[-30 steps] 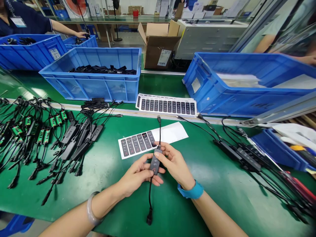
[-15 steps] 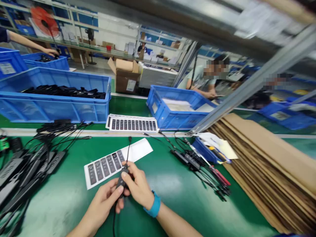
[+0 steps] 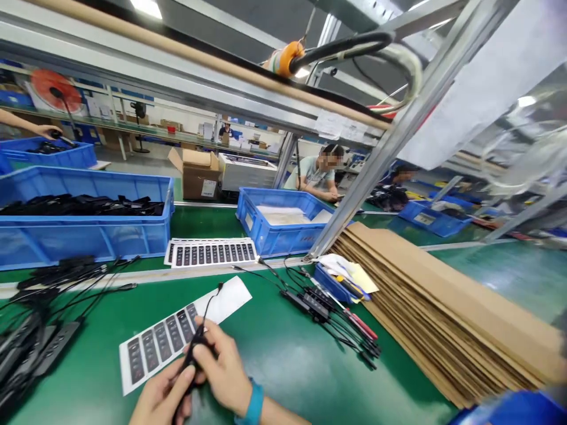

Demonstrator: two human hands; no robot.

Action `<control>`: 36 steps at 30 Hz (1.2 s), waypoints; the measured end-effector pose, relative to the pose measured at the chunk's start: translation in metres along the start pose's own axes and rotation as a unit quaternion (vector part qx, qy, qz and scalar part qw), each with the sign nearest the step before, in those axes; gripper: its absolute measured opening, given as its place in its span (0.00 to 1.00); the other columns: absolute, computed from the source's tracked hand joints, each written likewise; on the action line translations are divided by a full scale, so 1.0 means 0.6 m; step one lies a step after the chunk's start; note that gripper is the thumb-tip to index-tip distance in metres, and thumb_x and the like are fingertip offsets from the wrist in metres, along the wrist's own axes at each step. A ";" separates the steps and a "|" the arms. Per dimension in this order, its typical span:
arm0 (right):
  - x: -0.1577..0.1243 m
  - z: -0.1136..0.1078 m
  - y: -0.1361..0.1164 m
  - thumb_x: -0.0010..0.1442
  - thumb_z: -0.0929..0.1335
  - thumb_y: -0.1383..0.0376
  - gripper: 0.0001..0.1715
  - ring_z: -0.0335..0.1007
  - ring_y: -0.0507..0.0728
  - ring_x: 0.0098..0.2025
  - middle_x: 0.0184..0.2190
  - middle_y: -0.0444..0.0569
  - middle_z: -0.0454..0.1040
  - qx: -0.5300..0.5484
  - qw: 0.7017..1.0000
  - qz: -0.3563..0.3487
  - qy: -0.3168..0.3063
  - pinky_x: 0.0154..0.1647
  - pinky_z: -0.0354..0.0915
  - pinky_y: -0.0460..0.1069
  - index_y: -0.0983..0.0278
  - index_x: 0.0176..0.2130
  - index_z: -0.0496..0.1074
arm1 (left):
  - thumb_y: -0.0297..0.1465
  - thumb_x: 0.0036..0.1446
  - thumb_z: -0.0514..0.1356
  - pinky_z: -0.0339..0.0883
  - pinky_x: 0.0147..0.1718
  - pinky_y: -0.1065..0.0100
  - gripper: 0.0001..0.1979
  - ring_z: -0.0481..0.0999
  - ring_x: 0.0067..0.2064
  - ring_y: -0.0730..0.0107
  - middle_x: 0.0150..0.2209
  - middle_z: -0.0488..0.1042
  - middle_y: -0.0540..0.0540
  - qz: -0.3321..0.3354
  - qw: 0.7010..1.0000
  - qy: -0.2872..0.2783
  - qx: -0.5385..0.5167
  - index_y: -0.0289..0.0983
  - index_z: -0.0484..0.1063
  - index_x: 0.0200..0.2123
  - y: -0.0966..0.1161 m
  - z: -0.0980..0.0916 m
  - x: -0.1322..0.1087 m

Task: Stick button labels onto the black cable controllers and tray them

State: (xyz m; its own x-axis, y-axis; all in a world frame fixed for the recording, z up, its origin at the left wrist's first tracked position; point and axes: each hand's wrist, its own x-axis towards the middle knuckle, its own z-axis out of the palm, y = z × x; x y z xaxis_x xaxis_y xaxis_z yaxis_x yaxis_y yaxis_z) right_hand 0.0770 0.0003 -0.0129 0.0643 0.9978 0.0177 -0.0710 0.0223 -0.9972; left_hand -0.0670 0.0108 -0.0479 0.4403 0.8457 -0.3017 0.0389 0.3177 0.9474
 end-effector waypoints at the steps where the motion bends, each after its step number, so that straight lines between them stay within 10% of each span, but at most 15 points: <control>1: 0.003 -0.001 0.000 0.56 0.69 0.57 0.30 0.67 0.52 0.27 0.34 0.47 0.76 0.078 0.997 0.027 -0.001 0.22 0.60 0.44 0.61 0.57 0.67 | 0.56 0.48 0.63 0.64 0.20 0.70 0.34 0.64 0.20 0.71 0.19 0.68 0.51 0.014 1.000 -0.009 -0.002 0.35 0.76 0.48 0.010 0.002 -0.005; 9: 0.004 -0.007 -0.011 0.55 0.73 0.54 0.28 0.71 0.55 0.36 0.38 0.49 0.78 0.329 0.937 0.118 -0.017 0.41 0.66 0.51 0.61 0.53 0.72 | 0.42 0.62 0.57 0.72 0.36 0.64 0.26 0.73 0.37 0.64 0.48 0.74 0.39 0.161 0.983 0.007 0.093 0.40 0.66 0.61 0.049 0.015 -0.042; 17: 0.003 -0.014 -0.015 0.60 0.68 0.52 0.26 0.72 0.57 0.38 0.37 0.48 0.75 0.181 0.978 0.096 -0.028 0.44 0.68 0.53 0.59 0.55 0.69 | 0.35 0.65 0.54 0.72 0.40 0.64 0.25 0.75 0.40 0.63 0.45 0.74 0.41 0.238 0.923 -0.006 0.302 0.44 0.60 0.65 0.067 0.011 -0.055; 21: 0.039 -0.094 -0.029 0.62 0.64 0.56 0.25 0.70 0.57 0.34 0.32 0.46 0.73 -0.073 0.997 0.039 0.001 0.39 0.68 0.53 0.61 0.57 0.64 | 0.35 0.61 0.58 0.66 0.54 0.47 0.28 0.70 0.56 0.46 0.57 0.69 0.35 0.244 0.832 0.020 0.498 0.41 0.61 0.65 0.046 -0.009 -0.035; 23: 0.048 -0.159 -0.041 0.60 0.65 0.61 0.21 0.71 0.59 0.38 0.36 0.49 0.74 -0.280 0.959 -0.004 0.035 0.42 0.67 0.56 0.61 0.52 0.67 | 0.35 0.60 0.60 0.61 0.57 0.40 0.29 0.65 0.61 0.40 0.61 0.66 0.32 0.236 0.774 0.051 0.585 0.38 0.61 0.64 0.028 -0.020 -0.021; 26: 0.050 -0.243 -0.049 0.54 0.65 0.71 0.17 0.71 0.66 0.40 0.37 0.60 0.73 -0.567 0.808 -0.017 0.161 0.43 0.65 0.61 0.66 0.45 0.73 | 0.36 0.60 0.60 0.60 0.59 0.40 0.29 0.62 0.64 0.40 0.64 0.63 0.32 0.239 0.720 0.050 0.649 0.37 0.61 0.63 0.010 -0.028 -0.009; 29: 0.061 -0.267 -0.039 0.55 0.63 0.74 0.18 0.70 0.70 0.42 0.40 0.67 0.71 -0.647 0.728 -0.040 0.222 0.40 0.64 0.63 0.69 0.44 0.75 | 0.35 0.62 0.59 0.61 0.59 0.41 0.27 0.64 0.63 0.42 0.63 0.64 0.32 0.241 0.706 0.050 0.664 0.36 0.61 0.62 0.010 -0.029 -0.009; 36: 0.122 -0.126 0.015 0.61 0.61 0.67 0.17 0.71 0.61 0.42 0.40 0.56 0.73 -0.453 0.877 -0.154 -0.051 0.47 0.68 0.58 0.64 0.43 0.77 | 0.30 0.62 0.58 0.60 0.59 0.41 0.22 0.66 0.62 0.44 0.59 0.68 0.32 0.232 0.727 0.044 0.644 0.34 0.64 0.59 0.036 -0.026 -0.009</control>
State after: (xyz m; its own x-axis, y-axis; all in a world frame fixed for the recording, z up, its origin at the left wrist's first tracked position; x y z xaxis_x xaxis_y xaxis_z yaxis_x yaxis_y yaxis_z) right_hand 0.1561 0.0686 -0.0257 -0.1513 0.9544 0.2572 0.7568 0.2792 -0.5910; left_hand -0.0827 0.0198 -0.0277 0.6178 0.7753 0.1311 0.7374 -0.6292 0.2457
